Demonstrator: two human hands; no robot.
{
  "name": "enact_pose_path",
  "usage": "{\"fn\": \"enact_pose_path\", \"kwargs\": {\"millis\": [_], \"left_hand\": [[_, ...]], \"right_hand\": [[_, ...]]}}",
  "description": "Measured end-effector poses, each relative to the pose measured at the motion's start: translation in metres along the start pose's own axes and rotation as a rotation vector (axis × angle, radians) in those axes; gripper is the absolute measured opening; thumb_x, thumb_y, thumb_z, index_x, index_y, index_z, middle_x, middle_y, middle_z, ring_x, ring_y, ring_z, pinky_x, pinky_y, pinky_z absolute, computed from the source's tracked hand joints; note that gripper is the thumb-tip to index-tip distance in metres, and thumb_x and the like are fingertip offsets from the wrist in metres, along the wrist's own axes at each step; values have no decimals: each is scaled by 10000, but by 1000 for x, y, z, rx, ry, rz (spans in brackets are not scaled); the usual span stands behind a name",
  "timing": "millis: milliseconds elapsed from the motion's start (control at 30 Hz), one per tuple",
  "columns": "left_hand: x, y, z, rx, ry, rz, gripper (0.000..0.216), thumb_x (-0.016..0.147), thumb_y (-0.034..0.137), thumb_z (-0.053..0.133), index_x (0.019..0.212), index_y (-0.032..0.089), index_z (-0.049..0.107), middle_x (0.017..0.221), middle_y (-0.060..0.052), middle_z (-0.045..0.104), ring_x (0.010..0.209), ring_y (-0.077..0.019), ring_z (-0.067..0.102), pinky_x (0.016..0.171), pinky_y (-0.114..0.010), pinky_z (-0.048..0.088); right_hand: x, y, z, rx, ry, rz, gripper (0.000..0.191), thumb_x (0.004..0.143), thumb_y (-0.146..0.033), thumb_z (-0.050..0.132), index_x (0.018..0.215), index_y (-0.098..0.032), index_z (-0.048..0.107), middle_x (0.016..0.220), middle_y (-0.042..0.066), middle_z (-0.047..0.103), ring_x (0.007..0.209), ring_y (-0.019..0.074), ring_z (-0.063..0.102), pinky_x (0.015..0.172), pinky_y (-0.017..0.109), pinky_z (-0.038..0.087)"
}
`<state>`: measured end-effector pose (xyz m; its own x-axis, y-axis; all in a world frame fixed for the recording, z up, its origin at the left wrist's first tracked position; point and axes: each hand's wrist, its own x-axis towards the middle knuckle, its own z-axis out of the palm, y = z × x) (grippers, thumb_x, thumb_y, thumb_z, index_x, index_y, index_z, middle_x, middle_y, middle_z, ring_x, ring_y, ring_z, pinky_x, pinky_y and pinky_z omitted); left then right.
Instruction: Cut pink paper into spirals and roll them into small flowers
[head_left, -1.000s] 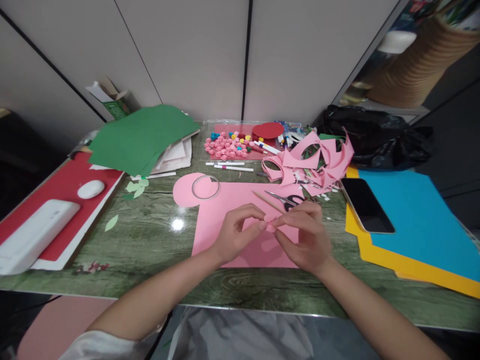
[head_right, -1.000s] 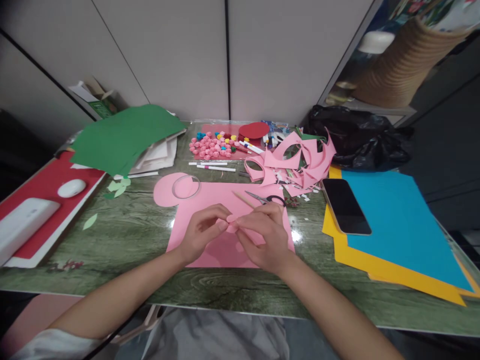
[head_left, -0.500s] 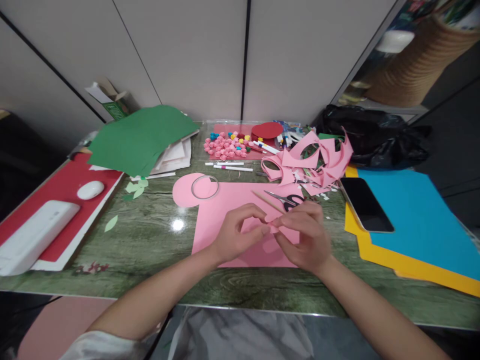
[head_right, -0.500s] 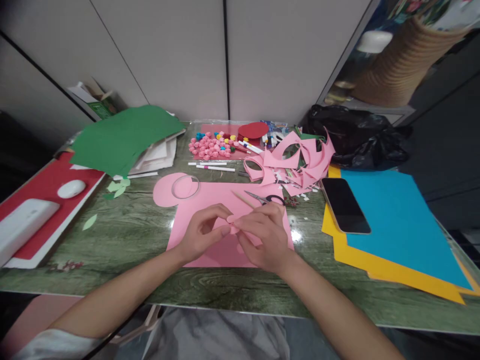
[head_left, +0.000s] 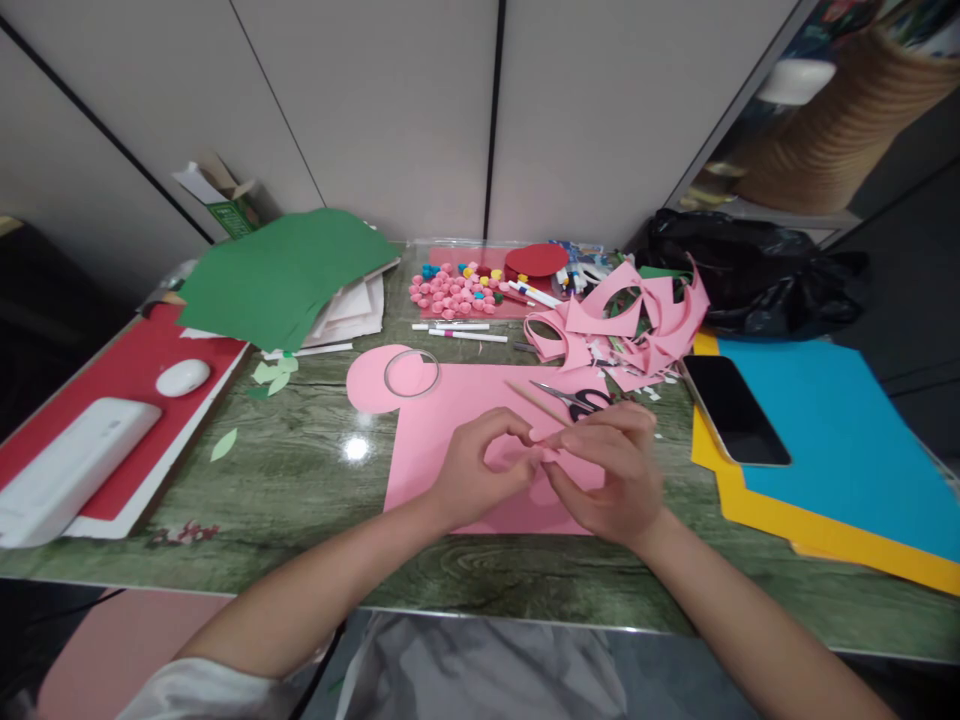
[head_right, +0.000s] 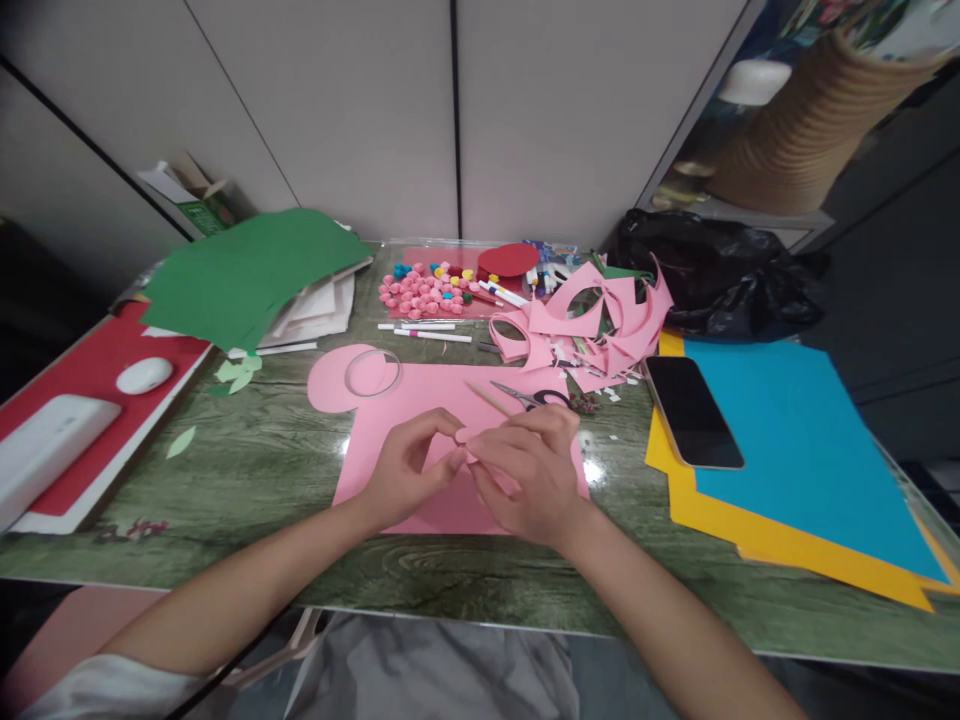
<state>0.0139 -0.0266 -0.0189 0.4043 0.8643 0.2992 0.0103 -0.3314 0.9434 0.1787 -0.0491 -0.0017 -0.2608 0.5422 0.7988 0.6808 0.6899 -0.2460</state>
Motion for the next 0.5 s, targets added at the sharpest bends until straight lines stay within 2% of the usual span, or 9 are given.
{"fn": "enact_pose_path", "kwargs": {"millis": [300, 500], "left_hand": [[1, 0, -5, -11, -25, 16, 158, 818, 292, 544, 822, 137, 572, 798, -68, 584, 788, -176, 542, 741, -310, 430], [2, 1, -7, 16, -20, 33, 172, 831, 296, 522, 795, 139, 585, 786, -78, 594, 781, -185, 543, 739, -327, 433]], "right_hand": [[-1, 5, -3, -74, -55, -66, 288, 726, -132, 669, 914, -296, 525, 713, -58, 697, 737, 184, 523, 757, 382, 347], [0, 7, -5, -51, -80, -52, 293, 723, -114, 678, 909, -291, 538, 727, -74, 715, 724, 174, 521, 744, 376, 347]]}}
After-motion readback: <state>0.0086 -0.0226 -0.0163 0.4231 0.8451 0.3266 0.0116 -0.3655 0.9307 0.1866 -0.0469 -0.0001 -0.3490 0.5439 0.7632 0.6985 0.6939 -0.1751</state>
